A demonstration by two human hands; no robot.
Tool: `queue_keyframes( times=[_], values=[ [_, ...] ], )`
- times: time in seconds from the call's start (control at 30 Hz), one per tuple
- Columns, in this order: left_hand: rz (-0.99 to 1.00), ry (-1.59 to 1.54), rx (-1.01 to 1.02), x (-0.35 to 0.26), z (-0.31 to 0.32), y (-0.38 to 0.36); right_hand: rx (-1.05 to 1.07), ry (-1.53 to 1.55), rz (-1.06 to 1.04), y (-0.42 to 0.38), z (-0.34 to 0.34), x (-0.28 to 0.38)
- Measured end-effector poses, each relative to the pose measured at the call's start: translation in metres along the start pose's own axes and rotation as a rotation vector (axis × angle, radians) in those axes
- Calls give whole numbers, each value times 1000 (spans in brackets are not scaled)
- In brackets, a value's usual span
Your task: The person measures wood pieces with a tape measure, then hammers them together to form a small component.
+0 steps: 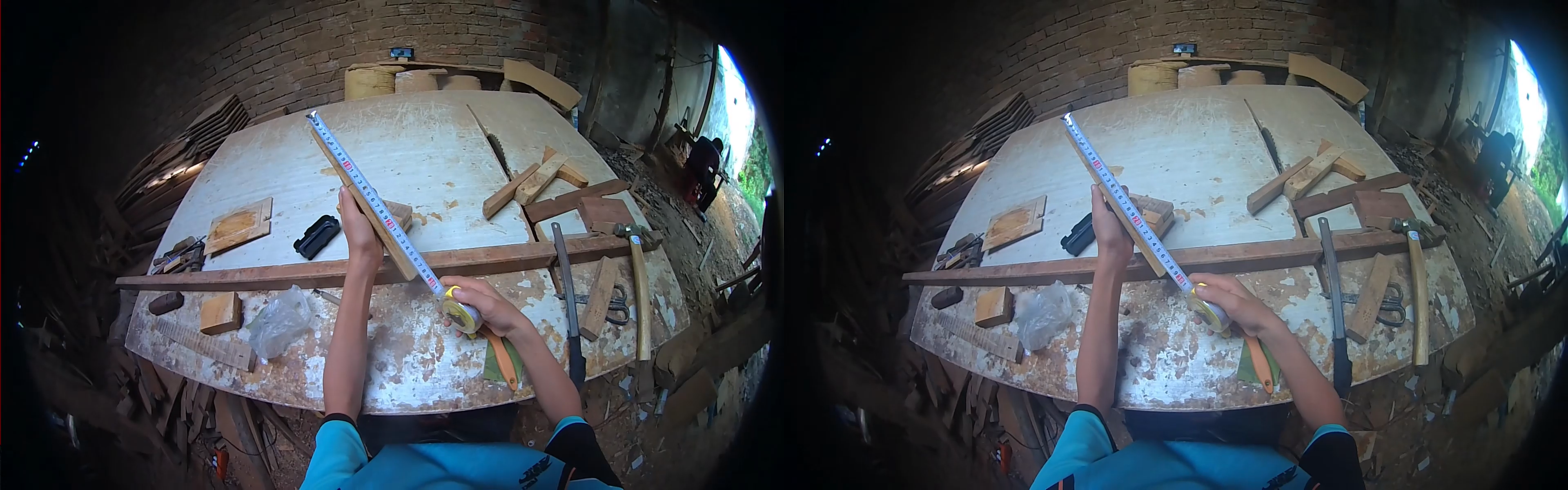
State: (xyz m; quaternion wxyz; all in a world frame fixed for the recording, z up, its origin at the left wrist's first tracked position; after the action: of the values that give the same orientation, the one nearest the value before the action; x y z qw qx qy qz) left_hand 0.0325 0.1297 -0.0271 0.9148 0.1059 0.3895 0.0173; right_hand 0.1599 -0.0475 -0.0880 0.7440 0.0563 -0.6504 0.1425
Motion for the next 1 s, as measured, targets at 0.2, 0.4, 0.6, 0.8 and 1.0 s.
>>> queue_keyframes(
  times=[0.2,0.4,0.6,0.8,1.0],
  values=[
    [-5,-52,16,-9,3,-4,-2,21,5,0,4,-1],
    [35,-108,26,-14,7,-4,53,25,4,-1,8,-2],
    [54,-94,106,-17,11,-5,71,11,12,-2,14,1],
    [49,-83,98,-17,10,-4,79,14,3,-3,15,3],
    [51,-73,70,-17,5,-2,83,2,2,-2,15,2]
  ],
)
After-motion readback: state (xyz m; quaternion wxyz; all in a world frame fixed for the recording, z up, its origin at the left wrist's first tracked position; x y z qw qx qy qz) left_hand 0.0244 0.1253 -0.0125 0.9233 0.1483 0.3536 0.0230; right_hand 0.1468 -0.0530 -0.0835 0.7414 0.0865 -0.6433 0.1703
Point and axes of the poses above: each hand's wrist, its own y-axis towards the middle knuckle, its own z-axis out of the palm, x = y × z, the point moved 10 cm from there along y, towards the middle knuckle, and after that the axes turned 6 degrees about -y, right-handed, at the moved point
